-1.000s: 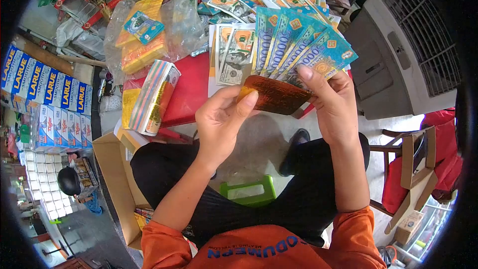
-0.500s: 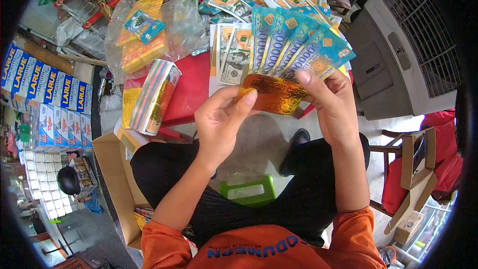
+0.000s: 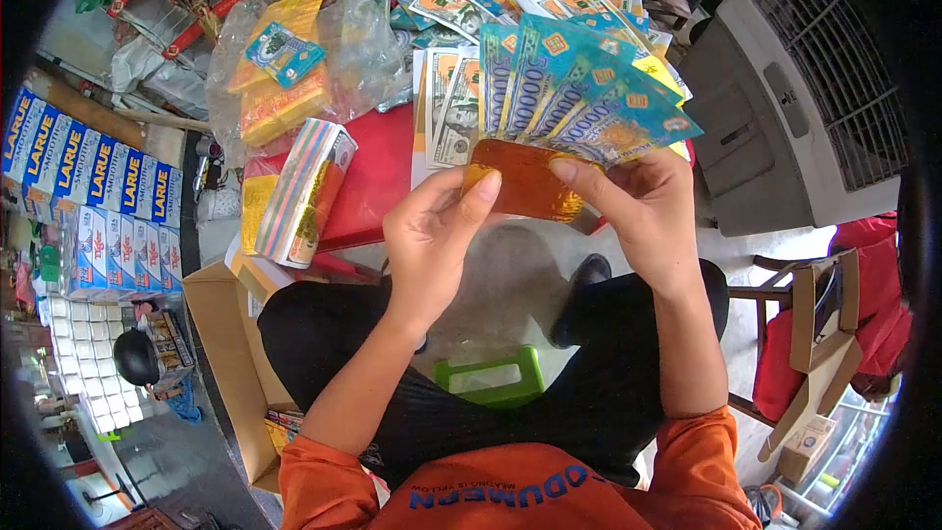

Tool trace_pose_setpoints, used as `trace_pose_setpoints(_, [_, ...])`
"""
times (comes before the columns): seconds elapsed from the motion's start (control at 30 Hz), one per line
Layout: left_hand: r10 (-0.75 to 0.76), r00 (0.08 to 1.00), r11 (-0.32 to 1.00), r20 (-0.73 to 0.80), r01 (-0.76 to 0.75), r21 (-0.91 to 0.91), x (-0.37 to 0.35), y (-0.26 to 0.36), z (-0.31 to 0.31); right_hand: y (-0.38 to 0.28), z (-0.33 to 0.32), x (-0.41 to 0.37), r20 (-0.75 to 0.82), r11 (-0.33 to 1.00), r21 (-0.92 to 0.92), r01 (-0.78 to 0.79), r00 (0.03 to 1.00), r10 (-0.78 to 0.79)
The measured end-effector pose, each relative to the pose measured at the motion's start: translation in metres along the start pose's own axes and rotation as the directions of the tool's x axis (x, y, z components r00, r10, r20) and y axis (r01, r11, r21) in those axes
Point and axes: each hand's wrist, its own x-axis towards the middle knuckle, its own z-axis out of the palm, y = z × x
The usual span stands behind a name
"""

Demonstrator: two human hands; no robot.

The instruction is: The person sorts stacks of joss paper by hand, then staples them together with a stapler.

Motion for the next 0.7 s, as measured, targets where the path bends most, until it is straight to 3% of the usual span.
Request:
trace_pose_setpoints(0.3, [-0.040,0.997,0.996,0.062,0.035,0.077,0.002,0.004,-0.003,-0.004,-0.004,0.002,-0.045,0.996,-0.058,0.067,0.997,-0.069])
trace_pose_setpoints(0.47, [-0.112,0.979,0.966,0.169,0.067,0.250,0.003,0.018,-0.010,-0.005,-0.021,0.004,-0.090,0.988,-0.146,-0.049,0.995,0.036])
trace_pose_setpoints(0.5, [-0.149,0.968,0.940,0.204,0.074,0.333,0.003,0.021,-0.011,-0.005,-0.022,0.006,-0.055,0.998,-0.064,-0.003,0.999,0.000])
trace_pose_setpoints(0.63, [-0.163,0.956,0.930,0.245,0.067,0.360,0.003,0.023,-0.014,-0.007,-0.032,0.010,-0.036,1.000,-0.013,0.019,0.999,-0.020])
trace_pose_setpoints(0.7, [-0.103,0.959,0.947,0.266,0.013,0.320,0.005,0.021,-0.016,-0.007,-0.038,0.011,-0.040,1.000,-0.021,0.020,0.999,-0.021])
